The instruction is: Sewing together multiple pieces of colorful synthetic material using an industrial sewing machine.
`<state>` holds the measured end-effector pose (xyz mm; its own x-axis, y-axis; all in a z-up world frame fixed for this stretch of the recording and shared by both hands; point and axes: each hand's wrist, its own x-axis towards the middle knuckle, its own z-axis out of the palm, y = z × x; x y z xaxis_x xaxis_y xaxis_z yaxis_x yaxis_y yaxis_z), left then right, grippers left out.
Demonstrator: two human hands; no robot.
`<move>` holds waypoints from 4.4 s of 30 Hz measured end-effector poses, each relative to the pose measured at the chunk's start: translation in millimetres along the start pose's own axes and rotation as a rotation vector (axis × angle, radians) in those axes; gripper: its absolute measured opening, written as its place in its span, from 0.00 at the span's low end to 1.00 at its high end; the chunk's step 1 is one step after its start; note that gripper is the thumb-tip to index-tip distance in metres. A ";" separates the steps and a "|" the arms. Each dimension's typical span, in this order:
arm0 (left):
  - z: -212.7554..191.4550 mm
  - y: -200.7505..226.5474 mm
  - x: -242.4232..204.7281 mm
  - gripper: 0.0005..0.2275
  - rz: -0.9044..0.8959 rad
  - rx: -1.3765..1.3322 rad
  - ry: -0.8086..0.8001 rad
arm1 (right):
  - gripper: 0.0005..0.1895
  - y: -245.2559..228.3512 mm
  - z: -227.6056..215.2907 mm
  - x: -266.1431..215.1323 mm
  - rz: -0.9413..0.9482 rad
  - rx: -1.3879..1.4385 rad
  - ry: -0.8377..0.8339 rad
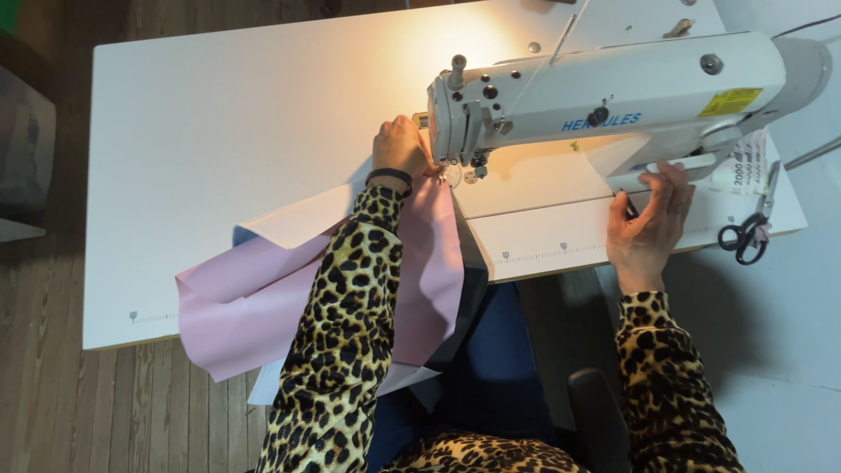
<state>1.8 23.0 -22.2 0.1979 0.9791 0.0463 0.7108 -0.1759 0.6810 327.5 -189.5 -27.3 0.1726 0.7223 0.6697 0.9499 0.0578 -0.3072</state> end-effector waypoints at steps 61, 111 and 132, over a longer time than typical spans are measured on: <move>65.1 -34.4 -300.4 0.38 0.306 0.502 0.185 | 0.12 -187.1 10.0 -111.1 0.817 1.078 -0.538; -143.7 68.0 -350.4 0.20 0.778 0.469 0.015 | 0.24 -180.9 3.8 -166.6 0.938 1.406 -1.027; -174.0 114.2 -307.2 0.11 0.489 0.147 -0.167 | 0.33 -182.0 1.2 -162.3 0.875 1.396 -1.026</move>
<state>-95.3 -280.2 168.6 0.6262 0.7516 0.2073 0.5932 -0.6318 0.4990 126.3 -316.4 -80.9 -0.2766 0.8859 -0.3725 -0.2344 -0.4381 -0.8678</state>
